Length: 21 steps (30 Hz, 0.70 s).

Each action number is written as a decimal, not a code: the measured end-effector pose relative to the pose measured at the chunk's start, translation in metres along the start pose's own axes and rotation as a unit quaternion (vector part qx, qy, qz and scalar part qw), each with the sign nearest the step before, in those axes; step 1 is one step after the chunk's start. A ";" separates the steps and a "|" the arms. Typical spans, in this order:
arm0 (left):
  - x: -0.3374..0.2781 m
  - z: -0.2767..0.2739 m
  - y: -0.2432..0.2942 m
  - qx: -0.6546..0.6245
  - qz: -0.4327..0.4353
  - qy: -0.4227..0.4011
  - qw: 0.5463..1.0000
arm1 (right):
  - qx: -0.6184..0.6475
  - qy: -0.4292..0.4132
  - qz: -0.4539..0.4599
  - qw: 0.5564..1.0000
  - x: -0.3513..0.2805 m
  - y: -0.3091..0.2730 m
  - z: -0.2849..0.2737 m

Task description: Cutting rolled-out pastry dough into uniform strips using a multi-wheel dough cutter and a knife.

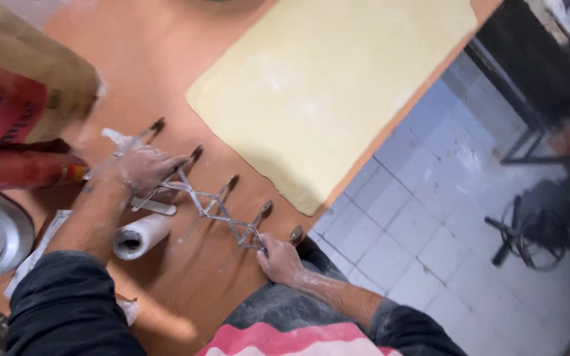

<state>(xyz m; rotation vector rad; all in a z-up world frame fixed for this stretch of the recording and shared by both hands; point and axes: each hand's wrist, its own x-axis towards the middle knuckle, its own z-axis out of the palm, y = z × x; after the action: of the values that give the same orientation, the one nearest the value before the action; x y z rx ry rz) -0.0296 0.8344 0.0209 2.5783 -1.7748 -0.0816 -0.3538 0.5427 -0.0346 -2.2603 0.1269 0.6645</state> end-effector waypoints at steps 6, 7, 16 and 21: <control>-0.029 0.076 -0.036 0.013 0.024 -0.176 0.984 | -0.058 -0.047 0.027 0.997 0.001 -0.002 0.010; -0.028 0.087 -0.043 0.013 0.032 -0.175 0.984 | -0.055 -0.043 0.033 0.997 0.004 -0.004 0.007; 0.009 0.001 -0.014 0.025 -0.015 -0.214 0.976 | 0.077 0.059 -0.041 0.994 0.003 -0.030 -0.043; 0.002 0.032 -0.019 0.005 0.038 -0.035 0.999 | 0.113 0.015 -0.109 0.988 0.002 -0.034 -0.049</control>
<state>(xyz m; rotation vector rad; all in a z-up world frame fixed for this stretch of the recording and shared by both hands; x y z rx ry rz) -0.0123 0.8399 -0.0115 2.5421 -1.8990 -0.1649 -0.3215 0.5323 0.0151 -2.0302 -0.0293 0.4743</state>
